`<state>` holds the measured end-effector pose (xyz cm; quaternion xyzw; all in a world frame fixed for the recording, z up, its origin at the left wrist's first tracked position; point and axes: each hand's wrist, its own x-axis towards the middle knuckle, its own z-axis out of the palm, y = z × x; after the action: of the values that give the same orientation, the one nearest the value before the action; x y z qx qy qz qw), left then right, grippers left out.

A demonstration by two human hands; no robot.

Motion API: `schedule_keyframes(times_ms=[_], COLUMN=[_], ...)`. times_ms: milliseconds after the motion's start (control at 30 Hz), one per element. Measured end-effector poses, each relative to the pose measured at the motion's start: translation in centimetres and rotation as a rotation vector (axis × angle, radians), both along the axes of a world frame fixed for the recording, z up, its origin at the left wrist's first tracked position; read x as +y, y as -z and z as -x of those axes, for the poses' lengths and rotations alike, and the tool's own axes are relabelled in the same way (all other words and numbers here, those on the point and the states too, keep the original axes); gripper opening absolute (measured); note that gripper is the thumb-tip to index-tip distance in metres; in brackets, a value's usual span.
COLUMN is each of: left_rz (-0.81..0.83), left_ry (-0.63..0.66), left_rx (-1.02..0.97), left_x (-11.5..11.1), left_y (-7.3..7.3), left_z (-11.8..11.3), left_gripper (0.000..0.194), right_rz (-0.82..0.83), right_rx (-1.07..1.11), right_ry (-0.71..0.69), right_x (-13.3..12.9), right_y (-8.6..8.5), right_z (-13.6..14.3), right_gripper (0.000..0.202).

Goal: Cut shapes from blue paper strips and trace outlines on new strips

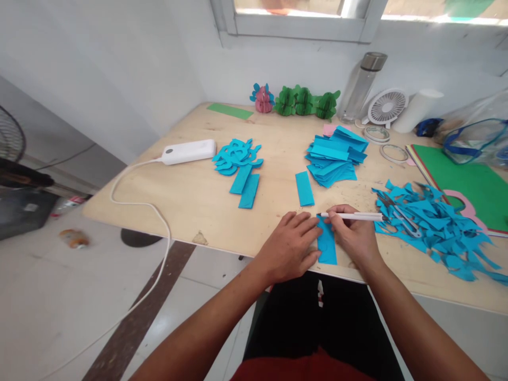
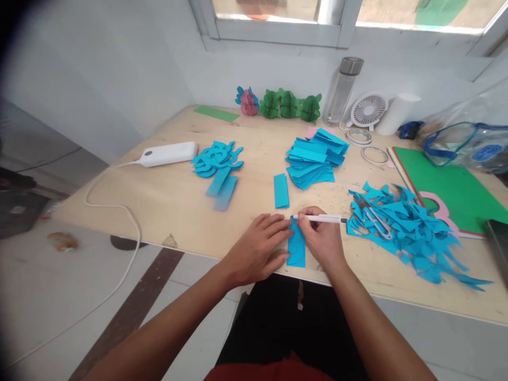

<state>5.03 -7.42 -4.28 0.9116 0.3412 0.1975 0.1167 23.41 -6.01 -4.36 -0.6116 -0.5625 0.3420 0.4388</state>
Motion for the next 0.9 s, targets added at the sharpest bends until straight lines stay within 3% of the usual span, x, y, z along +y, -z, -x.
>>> schedule_keyframes(times_ms=[900], left_rz=[-0.021], left_ry=[-0.01], left_rx=[0.002], left_x=[0.0], left_y=[0.2], left_z=[0.0], left_gripper=[0.037], right_rz=[-0.022], right_rx=[-0.114], right_ry=[-0.014], right_x=[-1.0], right_y=[-0.9], right_z=[-0.2], right_gripper=[0.017])
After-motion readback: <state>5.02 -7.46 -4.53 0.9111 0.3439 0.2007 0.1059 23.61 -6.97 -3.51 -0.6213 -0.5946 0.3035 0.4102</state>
